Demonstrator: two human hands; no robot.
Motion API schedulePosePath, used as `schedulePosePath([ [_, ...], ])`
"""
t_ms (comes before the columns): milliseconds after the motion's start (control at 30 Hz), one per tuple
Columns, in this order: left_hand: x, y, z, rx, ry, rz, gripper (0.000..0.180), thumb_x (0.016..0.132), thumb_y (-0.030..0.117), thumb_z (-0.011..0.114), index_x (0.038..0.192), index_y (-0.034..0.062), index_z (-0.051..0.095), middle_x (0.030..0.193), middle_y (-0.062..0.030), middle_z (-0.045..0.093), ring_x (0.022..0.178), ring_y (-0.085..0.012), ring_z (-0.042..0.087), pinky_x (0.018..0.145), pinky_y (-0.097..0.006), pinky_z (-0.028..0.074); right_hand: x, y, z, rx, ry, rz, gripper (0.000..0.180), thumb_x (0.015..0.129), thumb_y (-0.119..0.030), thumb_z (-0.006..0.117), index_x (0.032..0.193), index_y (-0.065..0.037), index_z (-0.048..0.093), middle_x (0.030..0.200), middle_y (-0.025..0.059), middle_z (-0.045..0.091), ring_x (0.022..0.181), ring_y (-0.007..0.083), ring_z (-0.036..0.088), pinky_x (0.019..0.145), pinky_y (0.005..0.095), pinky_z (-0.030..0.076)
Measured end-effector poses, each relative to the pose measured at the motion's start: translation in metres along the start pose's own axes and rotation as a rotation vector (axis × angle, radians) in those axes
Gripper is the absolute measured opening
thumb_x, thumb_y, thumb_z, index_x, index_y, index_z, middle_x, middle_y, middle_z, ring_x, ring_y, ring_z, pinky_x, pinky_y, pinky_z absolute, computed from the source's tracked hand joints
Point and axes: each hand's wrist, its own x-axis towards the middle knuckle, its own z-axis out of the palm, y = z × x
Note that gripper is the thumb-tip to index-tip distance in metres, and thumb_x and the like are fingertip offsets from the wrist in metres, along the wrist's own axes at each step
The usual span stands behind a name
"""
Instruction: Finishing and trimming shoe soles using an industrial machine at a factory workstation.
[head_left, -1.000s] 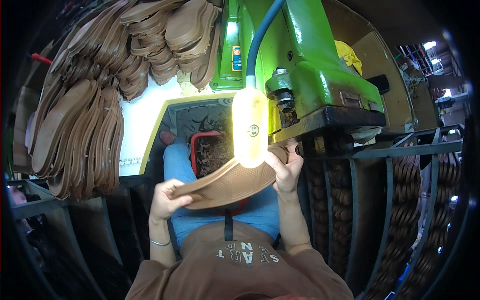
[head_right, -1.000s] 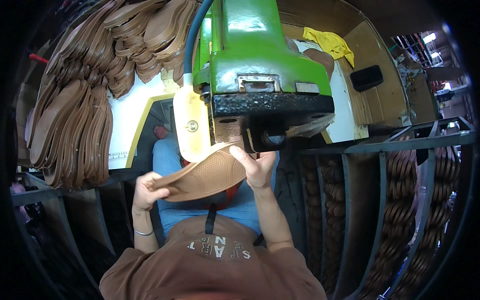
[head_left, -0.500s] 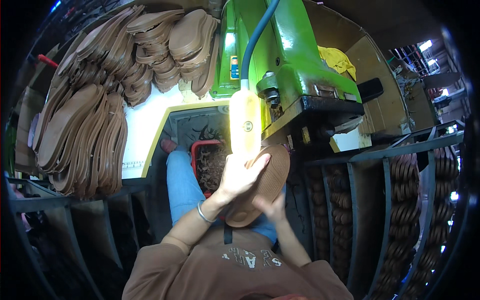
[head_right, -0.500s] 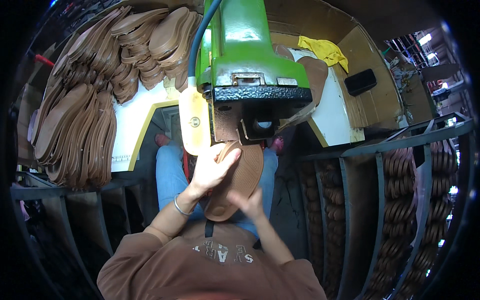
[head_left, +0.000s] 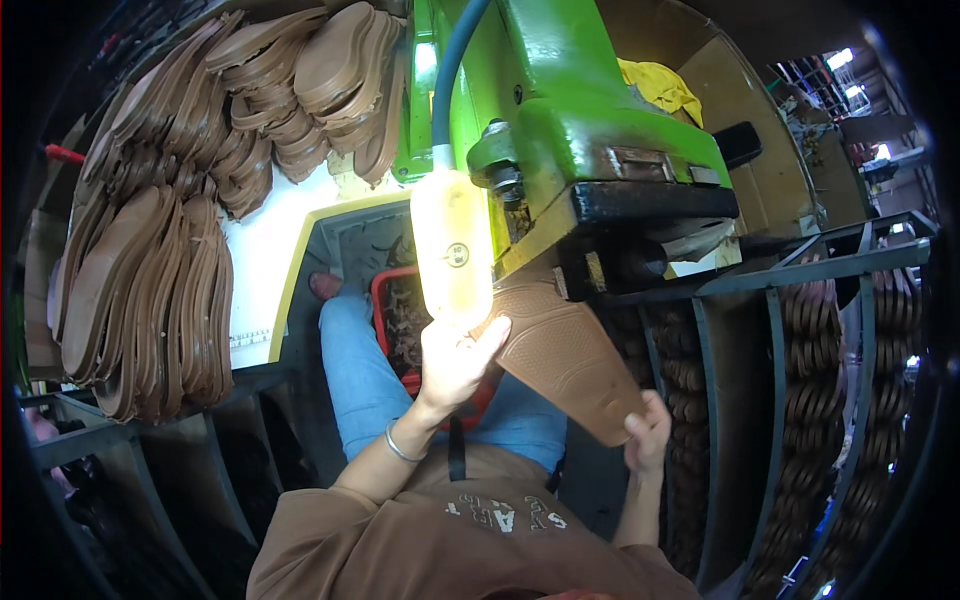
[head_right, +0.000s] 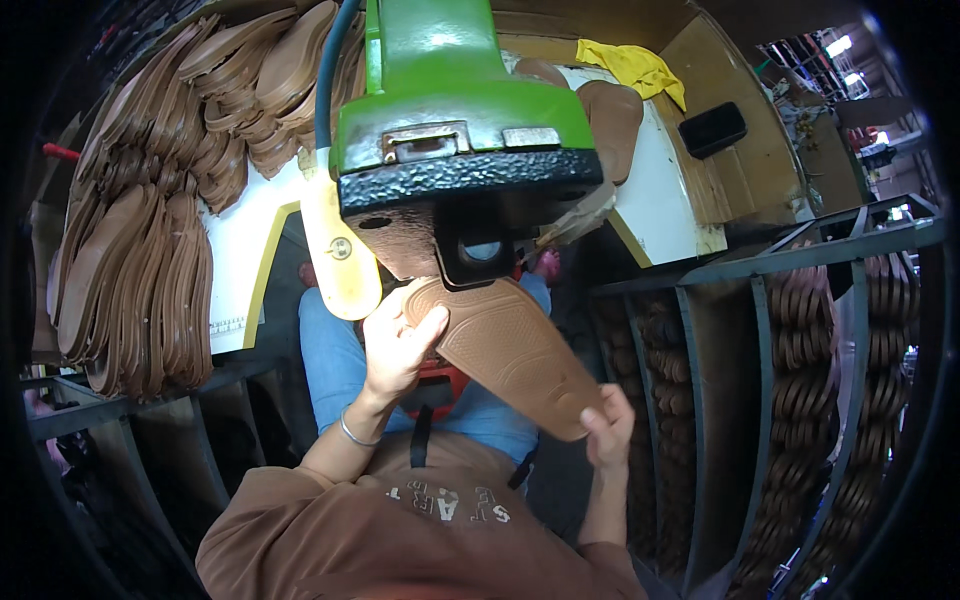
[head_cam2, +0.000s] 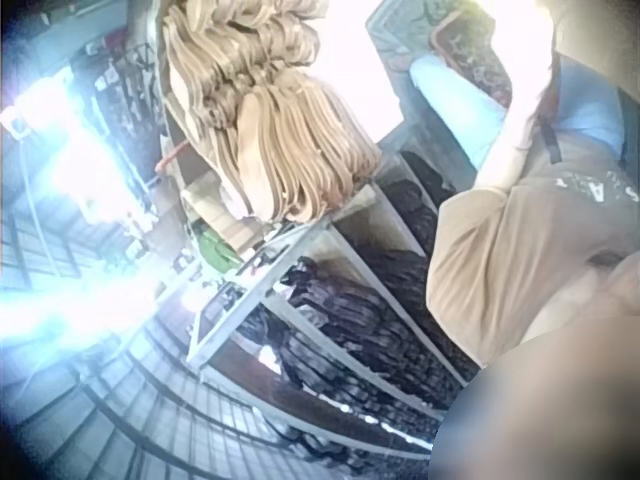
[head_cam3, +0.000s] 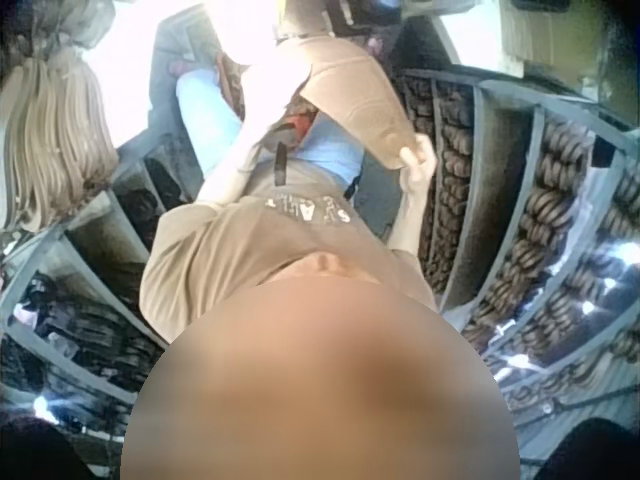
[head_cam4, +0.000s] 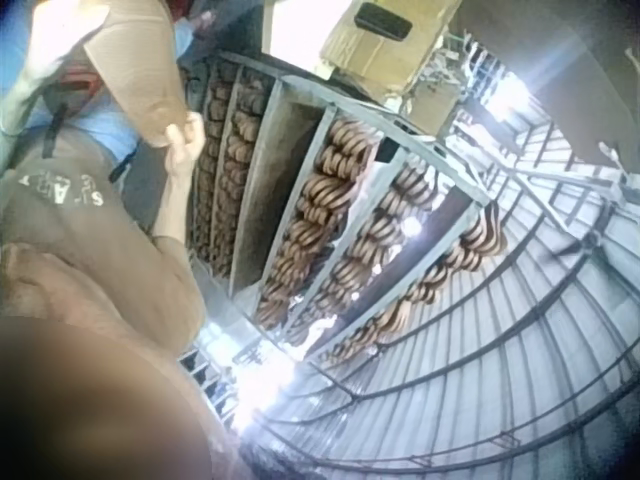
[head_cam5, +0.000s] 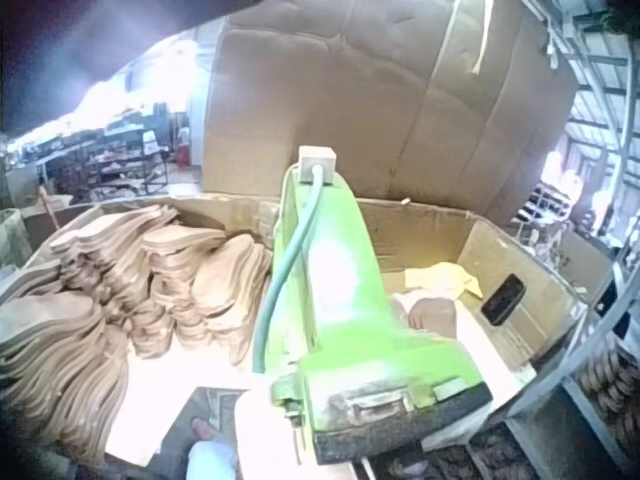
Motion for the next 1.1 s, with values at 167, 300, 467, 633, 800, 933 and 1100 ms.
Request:
schedulePosePath([
  [167,-0.002,-0.001,-0.013,-0.132,0.038,0.055,0.020,0.079,0.006,0.069,0.096,-0.0033,0.064,0.083,-0.0076,0.065,0.075,-0.0108,0.059,0.072,-0.025,0.047,0.062,-0.039,0.018,0.017,-0.072,0.002,0.029,0.087,-0.017,0.054,0.107,0.000,0.042,0.081,0.0127,0.060,0.048,0.0133,0.058,0.034,0.0213,0.045],
  [300,0.001,0.015,-0.033,-0.085,0.015,0.112,0.023,0.078,0.004,0.070,0.099,-0.0038,0.063,0.093,-0.0099,0.065,0.083,-0.0125,0.061,0.076,-0.025,0.048,0.106,-0.054,0.042,-0.046,-0.104,-0.008,0.025,0.088,-0.017,0.054,0.106,-0.001,0.046,0.082,0.0084,0.060,0.051,0.0075,0.057,0.031,0.0164,0.041],
  [467,-0.004,0.025,-0.065,-0.089,0.080,0.032,0.024,0.078,0.003,0.070,0.099,-0.0050,0.062,0.092,-0.0091,0.065,0.083,-0.0124,0.061,0.077,-0.024,0.049,0.129,-0.050,0.081,-0.041,-0.155,-0.033,0.018,0.089,-0.014,0.052,0.097,0.001,0.054,0.075,0.0076,0.061,0.047,0.0075,0.054,0.031,0.0171,0.039],
  [633,-0.014,0.028,-0.100,-0.163,0.102,-0.071,0.021,0.076,-0.002,0.070,0.093,-0.0046,0.058,0.086,-0.0106,0.066,0.076,-0.0114,0.062,0.070,-0.023,0.049,0.132,-0.018,0.087,0.151,-0.342,0.076,0.018,0.083,-0.001,0.056,0.100,0.003,0.059,0.080,0.0097,0.063,0.060,0.0159,0.062,0.048,0.0244,0.051],
  [800,-0.012,0.032,-0.091,0.108,0.097,0.086,0.021,0.075,-0.003,0.072,0.085,-0.0031,0.054,0.080,-0.0118,0.066,0.071,-0.0125,0.063,0.061,-0.022,0.050,0.130,0.013,0.069,0.219,-0.136,-0.170,0.030,0.089,-0.004,0.055,0.118,-0.001,0.050,0.110,0.0085,0.057,0.100,0.0190,0.057,0.087,0.0316,0.047],
  [933,0.006,0.030,-0.040,0.171,0.170,0.287,0.016,0.070,0.005,0.078,0.074,0.0001,0.064,0.065,-0.0034,0.056,0.057,-0.0089,0.053,0.052,-0.025,0.043,0.130,-0.001,0.041,0.107,-0.039,-0.223,0.035,0.089,-0.009,0.053,0.122,0.003,0.048,0.114,0.0099,0.057,0.103,0.0177,0.057,0.091,0.0306,0.045],
  [1100,0.024,-0.004,-0.003,0.112,0.109,0.270,0.008,0.072,0.002,0.069,0.073,-0.0009,0.062,0.065,-0.0052,0.055,0.056,-0.0115,0.053,0.052,-0.026,0.043,0.125,-0.020,0.022,0.069,0.093,-0.209,0.019,0.089,-0.012,0.056,0.105,-0.003,0.052,0.095,0.0030,0.058,0.083,0.0107,0.058,0.072,0.0234,0.049],
])
